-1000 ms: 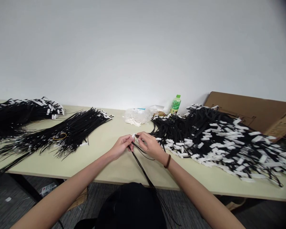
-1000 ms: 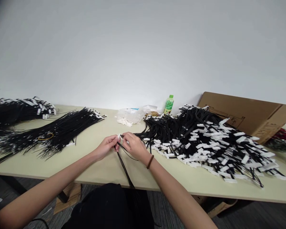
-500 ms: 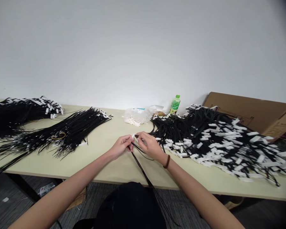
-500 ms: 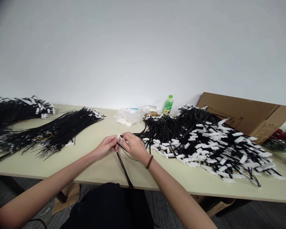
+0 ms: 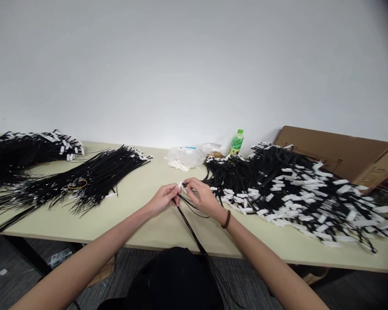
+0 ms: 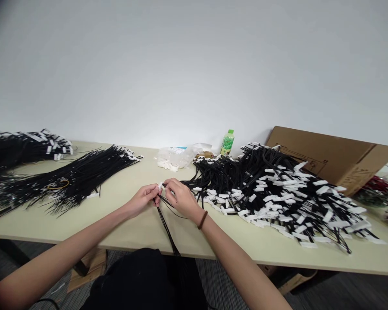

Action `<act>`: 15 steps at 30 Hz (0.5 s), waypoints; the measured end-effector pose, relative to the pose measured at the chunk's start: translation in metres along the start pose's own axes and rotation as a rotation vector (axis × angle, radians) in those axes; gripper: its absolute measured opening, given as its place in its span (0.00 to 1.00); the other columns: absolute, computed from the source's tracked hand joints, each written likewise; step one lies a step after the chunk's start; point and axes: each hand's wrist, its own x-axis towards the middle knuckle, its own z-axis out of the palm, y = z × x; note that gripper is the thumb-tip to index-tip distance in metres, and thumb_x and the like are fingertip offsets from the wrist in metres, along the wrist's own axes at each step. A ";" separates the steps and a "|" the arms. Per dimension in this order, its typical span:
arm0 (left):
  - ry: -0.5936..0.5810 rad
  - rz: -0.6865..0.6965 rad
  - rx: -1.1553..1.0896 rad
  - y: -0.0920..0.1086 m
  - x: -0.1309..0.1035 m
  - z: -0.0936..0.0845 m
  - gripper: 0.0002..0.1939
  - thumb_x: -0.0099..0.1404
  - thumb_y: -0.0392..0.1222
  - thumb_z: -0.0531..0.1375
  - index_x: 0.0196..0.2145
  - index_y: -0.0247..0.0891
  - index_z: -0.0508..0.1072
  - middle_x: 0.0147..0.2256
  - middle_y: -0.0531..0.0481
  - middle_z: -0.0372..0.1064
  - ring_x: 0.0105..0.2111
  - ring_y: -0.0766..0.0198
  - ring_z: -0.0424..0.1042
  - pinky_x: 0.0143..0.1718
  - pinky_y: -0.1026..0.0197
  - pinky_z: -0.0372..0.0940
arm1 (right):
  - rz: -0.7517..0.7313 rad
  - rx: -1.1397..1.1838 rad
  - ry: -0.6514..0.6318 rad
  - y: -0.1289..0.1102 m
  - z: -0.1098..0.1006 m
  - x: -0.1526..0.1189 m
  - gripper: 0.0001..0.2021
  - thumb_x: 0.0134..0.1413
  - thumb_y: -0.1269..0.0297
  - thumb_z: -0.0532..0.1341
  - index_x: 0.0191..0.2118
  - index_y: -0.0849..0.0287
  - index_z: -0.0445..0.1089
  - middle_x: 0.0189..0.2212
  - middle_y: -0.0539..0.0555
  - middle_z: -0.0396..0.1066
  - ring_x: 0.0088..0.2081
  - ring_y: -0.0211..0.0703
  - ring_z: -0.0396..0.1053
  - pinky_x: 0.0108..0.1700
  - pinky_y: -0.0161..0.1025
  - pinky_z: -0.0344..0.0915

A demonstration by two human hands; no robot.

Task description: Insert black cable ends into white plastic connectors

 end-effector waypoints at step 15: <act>0.017 -0.003 -0.042 0.001 0.000 0.000 0.18 0.59 0.54 0.51 0.26 0.35 0.63 0.18 0.54 0.61 0.21 0.69 0.62 0.24 0.66 0.58 | -0.013 -0.005 0.037 0.003 0.002 -0.001 0.05 0.55 0.72 0.49 0.31 0.59 0.60 0.35 0.55 0.65 0.37 0.39 0.63 0.41 0.37 0.59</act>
